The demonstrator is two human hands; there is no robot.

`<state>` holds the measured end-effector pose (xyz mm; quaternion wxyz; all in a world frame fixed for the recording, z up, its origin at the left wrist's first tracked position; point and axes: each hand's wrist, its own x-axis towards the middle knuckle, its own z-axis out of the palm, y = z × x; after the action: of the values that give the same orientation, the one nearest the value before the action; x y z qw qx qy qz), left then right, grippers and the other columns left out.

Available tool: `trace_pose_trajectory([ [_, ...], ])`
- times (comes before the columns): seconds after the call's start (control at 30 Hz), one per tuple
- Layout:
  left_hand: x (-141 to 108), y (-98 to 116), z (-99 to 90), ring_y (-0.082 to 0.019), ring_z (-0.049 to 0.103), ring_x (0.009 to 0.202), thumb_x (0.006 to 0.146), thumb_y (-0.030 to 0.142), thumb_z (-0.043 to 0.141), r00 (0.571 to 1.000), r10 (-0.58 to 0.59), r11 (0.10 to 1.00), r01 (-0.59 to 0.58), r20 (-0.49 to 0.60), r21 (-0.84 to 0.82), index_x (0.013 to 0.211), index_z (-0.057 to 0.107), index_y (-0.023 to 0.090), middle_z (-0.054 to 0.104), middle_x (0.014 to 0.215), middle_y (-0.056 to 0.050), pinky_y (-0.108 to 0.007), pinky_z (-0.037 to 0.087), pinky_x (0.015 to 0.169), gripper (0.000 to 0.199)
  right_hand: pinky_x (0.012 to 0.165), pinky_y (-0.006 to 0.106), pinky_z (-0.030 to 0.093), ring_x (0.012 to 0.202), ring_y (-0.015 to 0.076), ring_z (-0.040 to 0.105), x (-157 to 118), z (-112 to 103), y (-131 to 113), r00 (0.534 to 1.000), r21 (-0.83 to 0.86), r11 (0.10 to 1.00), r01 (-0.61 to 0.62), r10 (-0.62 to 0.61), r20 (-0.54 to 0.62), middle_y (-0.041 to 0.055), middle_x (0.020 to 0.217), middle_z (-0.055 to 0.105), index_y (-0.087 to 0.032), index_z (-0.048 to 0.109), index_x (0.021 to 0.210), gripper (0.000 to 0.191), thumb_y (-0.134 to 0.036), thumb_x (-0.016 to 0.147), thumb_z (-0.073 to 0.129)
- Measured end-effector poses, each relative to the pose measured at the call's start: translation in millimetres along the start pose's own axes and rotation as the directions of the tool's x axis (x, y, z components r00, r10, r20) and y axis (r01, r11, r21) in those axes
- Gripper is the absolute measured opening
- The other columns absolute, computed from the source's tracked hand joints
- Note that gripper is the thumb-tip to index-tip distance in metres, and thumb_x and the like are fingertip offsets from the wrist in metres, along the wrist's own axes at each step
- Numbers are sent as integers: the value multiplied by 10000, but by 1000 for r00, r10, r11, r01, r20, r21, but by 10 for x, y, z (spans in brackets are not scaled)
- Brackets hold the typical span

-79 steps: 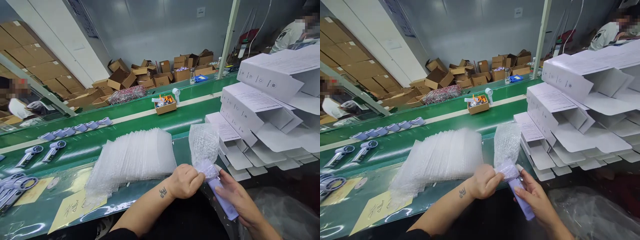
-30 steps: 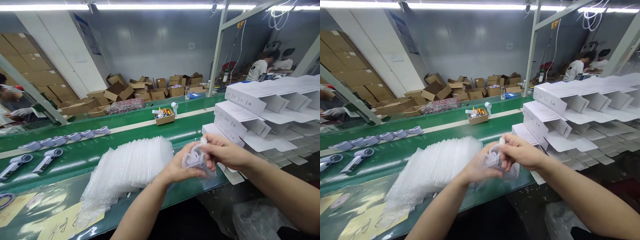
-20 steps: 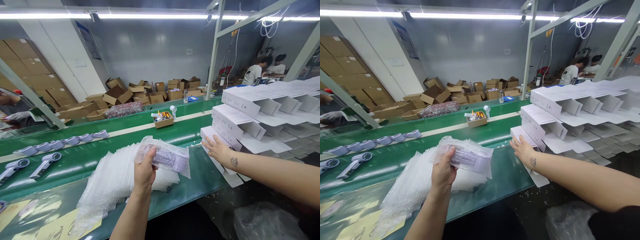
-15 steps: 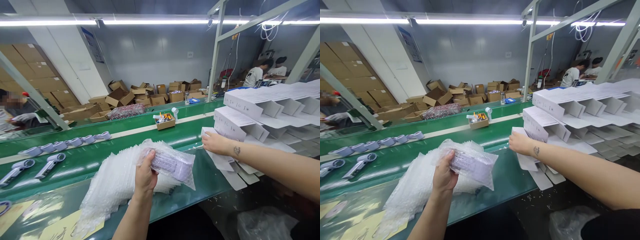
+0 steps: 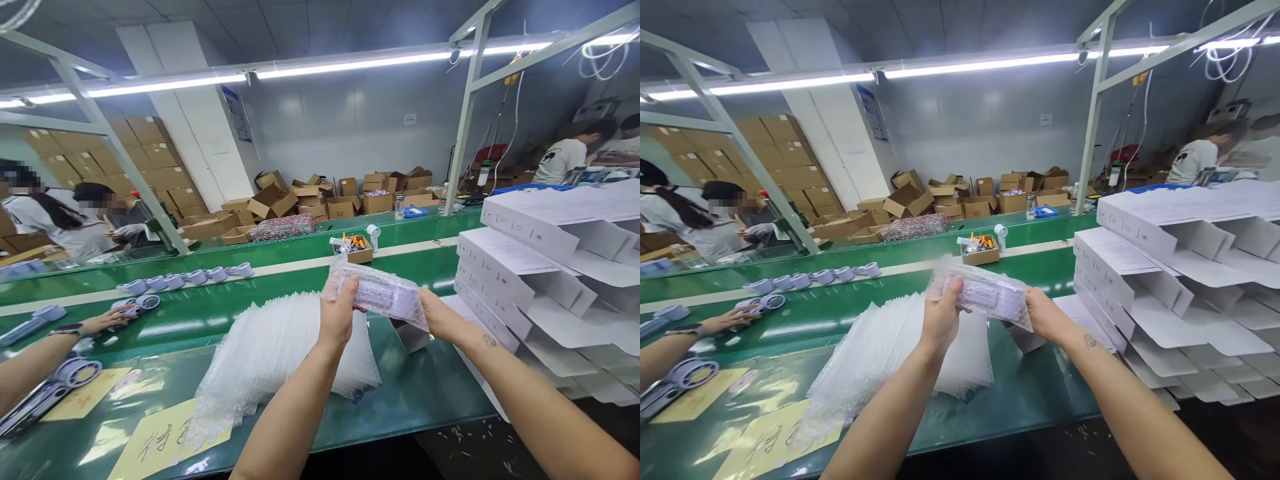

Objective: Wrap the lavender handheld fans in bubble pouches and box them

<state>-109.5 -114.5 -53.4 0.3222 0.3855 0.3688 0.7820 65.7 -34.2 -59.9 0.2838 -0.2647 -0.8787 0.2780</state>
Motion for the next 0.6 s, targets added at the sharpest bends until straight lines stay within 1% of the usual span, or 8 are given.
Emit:
trace_pose_trajectory([
  [0.1, 71, -46, 23, -85, 519, 543, 714, 390, 692, 1000, 0, 991, 0, -5, 135, 917, 599, 136, 562, 695, 13, -169, 430, 411, 338, 828, 350, 476, 1021, 271, 592, -94, -94, 125, 999, 26, 999, -25, 25, 27, 47, 1126, 652, -239, 568, 1172, 419, -295, 757, 567],
  [0.2, 225, -57, 76, -89, 510, 531, 697, 402, 693, 998, 14, 981, -1, -63, 192, 921, 598, 126, 559, 689, 10, -169, 416, 386, 368, 831, 345, 470, 1013, 252, 586, -179, -176, 250, 992, 13, 993, -119, 118, 43, 74, 1162, 611, -211, 491, 1209, 553, -297, 684, 639],
  [0.3, 368, -56, 214, -102, 517, 524, 703, 421, 673, 998, -19, 962, 35, -61, 270, 867, 603, 115, 562, 671, -4, -185, 418, 391, 354, 821, 350, 465, 998, 247, 578, -244, -123, 347, 983, -9, 984, -176, 175, -56, 85, 1117, 599, -196, 468, 1142, 535, -283, 651, 661],
  [0.33, 384, -39, 281, -105, 521, 522, 713, 424, 665, 999, -8, 948, 19, -35, 319, 883, 605, 118, 570, 679, -10, -189, 420, 400, 355, 814, 355, 466, 992, 249, 577, -261, -74, 370, 978, -10, 983, -184, 182, -98, 84, 1100, 600, -199, 469, 1116, 504, -291, 658, 658],
  [0.4, 354, 31, 444, -111, 538, 547, 740, 417, 649, 996, 66, 899, -89, 68, 430, 954, 607, 138, 595, 735, -25, -197, 435, 443, 354, 797, 375, 472, 980, 264, 582, -287, 54, 406, 961, 7, 976, -216, 214, -173, 85, 1079, 605, -207, 461, 1111, 501, -335, 671, 662],
  [0.47, 273, 128, 624, -131, 572, 635, 765, 390, 638, 964, 157, 828, -248, 216, 503, 1002, 607, 160, 620, 826, -48, -209, 459, 524, 332, 828, 408, 470, 1028, 287, 571, -301, 199, 443, 943, 39, 973, -228, 231, -238, 98, 1132, 591, -214, 437, 1176, 589, -378, 665, 678],
  [0.53, 210, 210, 778, -157, 588, 733, 768, 366, 642, 918, 200, 765, -365, 344, 531, 973, 621, 170, 629, 864, -60, -222, 467, 602, 285, 888, 431, 450, 1109, 300, 537, -307, 329, 492, 929, 74, 975, -211, 224, -294, 106, 1225, 551, -229, 402, 1252, 685, -390, 653, 692],
  [0.6, 227, 238, 860, -161, 585, 733, 748, 359, 659, 905, 171, 747, -377, 390, 548, 912, 632, 171, 628, 817, -53, -222, 460, 602, 250, 921, 435, 436, 1150, 299, 515, -314, 419, 545, 924, 109, 974, -198, 222, -310, 101, 1268, 525, -243, 387, 1287, 728, -394, 646, 697],
])
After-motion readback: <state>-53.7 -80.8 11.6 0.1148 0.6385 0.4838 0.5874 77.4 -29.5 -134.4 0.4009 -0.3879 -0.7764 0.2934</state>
